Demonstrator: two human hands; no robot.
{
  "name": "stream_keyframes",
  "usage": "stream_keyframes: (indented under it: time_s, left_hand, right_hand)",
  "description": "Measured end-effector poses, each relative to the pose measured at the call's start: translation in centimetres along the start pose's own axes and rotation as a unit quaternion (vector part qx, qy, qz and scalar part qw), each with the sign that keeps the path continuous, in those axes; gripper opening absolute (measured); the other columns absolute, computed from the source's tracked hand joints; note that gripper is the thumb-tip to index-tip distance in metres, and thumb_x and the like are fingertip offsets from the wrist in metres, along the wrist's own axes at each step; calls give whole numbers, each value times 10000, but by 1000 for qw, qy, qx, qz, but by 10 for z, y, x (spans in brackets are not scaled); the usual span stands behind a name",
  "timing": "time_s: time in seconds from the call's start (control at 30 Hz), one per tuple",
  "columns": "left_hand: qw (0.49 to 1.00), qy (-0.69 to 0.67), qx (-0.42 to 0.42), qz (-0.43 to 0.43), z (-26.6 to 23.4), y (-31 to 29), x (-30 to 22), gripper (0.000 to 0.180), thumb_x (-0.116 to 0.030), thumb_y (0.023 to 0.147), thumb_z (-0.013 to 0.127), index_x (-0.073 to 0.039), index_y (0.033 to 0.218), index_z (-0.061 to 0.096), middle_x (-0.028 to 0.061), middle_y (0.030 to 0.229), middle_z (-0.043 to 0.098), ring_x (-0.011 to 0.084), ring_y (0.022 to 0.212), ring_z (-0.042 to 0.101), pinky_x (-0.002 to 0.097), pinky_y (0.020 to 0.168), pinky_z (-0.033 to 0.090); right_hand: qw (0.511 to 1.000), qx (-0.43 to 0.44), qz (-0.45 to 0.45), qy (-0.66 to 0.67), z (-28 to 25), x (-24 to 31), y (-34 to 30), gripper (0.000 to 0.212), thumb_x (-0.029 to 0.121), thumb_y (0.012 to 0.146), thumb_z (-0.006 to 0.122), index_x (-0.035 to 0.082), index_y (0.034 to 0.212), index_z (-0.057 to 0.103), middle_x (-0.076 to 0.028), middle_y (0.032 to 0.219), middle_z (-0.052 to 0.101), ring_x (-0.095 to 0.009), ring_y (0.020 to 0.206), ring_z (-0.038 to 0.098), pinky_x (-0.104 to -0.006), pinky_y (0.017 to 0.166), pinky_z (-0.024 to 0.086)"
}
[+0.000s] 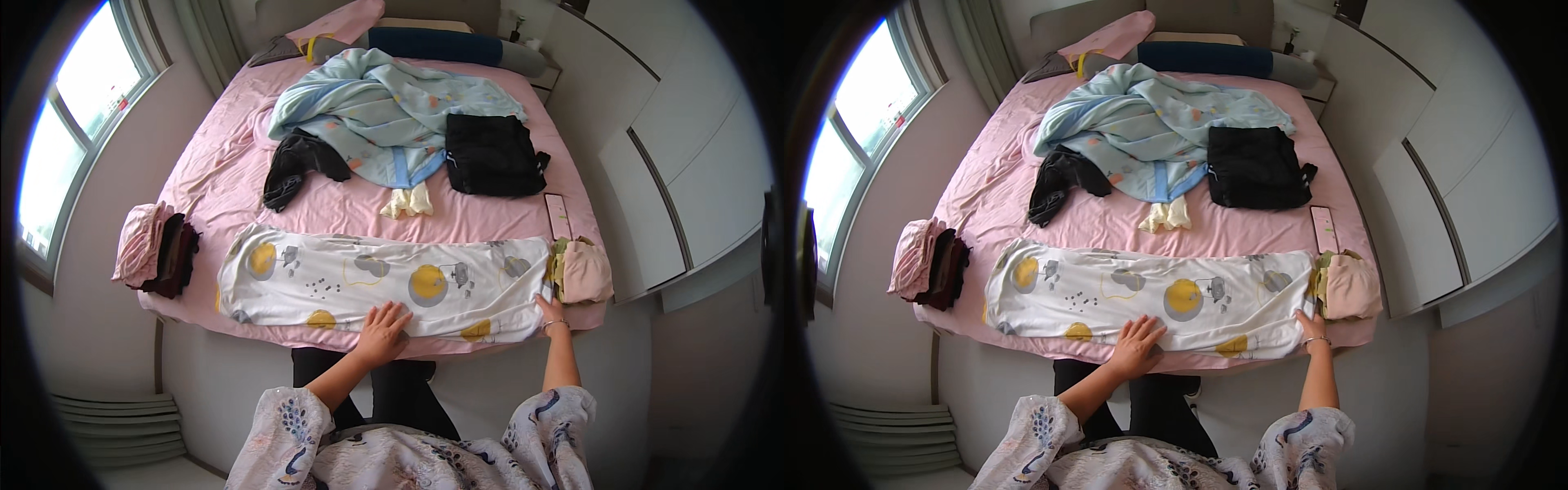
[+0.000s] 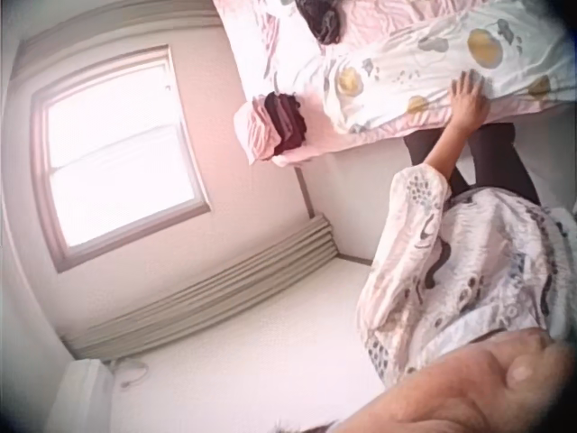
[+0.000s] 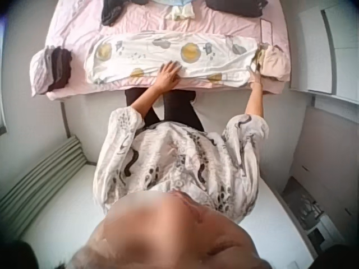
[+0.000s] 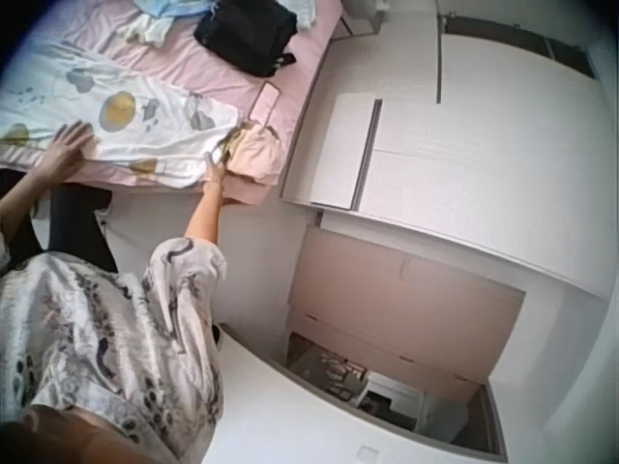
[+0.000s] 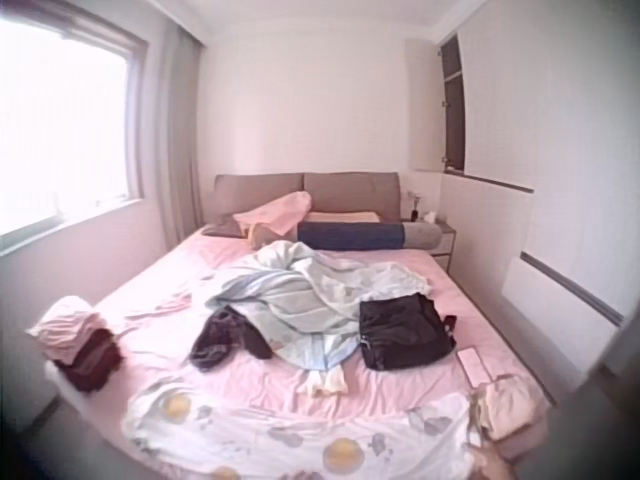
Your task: The person folds a pink patterned pajama set and a white pajama top with yellow trim on a bed. They smooth and fold each garment by hand, then place the folded items into a neat stack on the left side of the bed.
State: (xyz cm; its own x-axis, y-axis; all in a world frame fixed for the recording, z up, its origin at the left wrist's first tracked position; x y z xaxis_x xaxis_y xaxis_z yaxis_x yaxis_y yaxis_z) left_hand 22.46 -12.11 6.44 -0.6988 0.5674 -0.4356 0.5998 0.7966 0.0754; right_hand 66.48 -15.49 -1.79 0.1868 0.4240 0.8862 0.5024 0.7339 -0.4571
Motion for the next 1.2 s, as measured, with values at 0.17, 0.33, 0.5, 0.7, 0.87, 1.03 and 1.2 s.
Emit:
stream_keyframes:
  time_s: [0.17,0.33,0.5,0.7,0.87,1.03,1.2]
  left_hand:
    - [961,-228,-148,-43,-1,-28,77,479,-179,784,622,-66,1228,480,151,1235,488,279,1146,465,373,945,369]
    - [731,-604,-159,-275,-6,-43,143,373,-227,923,439,-40,1246,449,87,1166,524,174,1045,527,286,806,448]
    - [576,-751,-111,-305,-18,-46,159,462,-357,933,366,-53,1280,385,137,1203,487,237,1069,512,342,851,438]
    - [476,-832,-67,-278,-4,-40,181,550,-422,934,311,-3,1288,337,176,1244,460,278,1124,482,378,921,408]
    - [496,-817,-35,-293,-4,-29,169,598,-456,921,333,13,1292,326,179,1250,452,283,1154,455,383,944,395]
    - [653,-701,-11,-287,5,-5,153,600,-344,855,562,41,1269,363,143,1177,503,224,1075,504,345,870,435]
    - [904,-306,-121,-274,-2,32,116,653,-286,653,740,20,1147,442,179,1033,584,276,924,586,368,773,465]
  right_hand:
    - [995,10,-85,-45,11,8,22,361,94,781,623,-12,1116,540,-78,993,604,-189,842,569,-317,756,452]
    - [979,38,-132,-149,69,50,2,352,86,777,608,-13,1106,536,-69,973,597,-183,847,566,-324,746,447]
    - [982,111,-128,-85,132,40,-6,361,70,755,614,-10,1088,499,-80,979,581,-179,863,561,-318,774,453]
    - [854,189,-370,-315,298,39,-94,412,146,735,645,-21,1058,453,-175,935,560,-249,823,568,-352,735,459]
    - [833,375,-259,-314,368,25,-161,421,230,785,602,29,1143,509,-204,1028,595,-246,824,635,-311,710,488]
    - [950,225,-176,-125,334,2,-112,289,139,883,483,31,1148,523,-66,944,617,-117,700,587,-245,633,491]
    - [970,203,-113,-72,325,-4,-84,292,136,906,432,53,1177,503,-56,995,593,-122,779,576,-258,659,497]
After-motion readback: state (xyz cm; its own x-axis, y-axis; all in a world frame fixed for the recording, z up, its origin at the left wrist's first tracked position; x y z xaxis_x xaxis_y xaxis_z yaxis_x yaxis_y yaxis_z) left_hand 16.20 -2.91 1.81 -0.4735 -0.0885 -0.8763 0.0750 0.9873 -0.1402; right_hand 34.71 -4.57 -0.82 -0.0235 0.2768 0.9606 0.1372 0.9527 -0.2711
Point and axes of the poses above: each hand's wrist, its own y-axis towards the middle knuckle, its own z-axis out of the palm, x = y × z, the point moved 6 cm from there along y, towards the middle knuckle
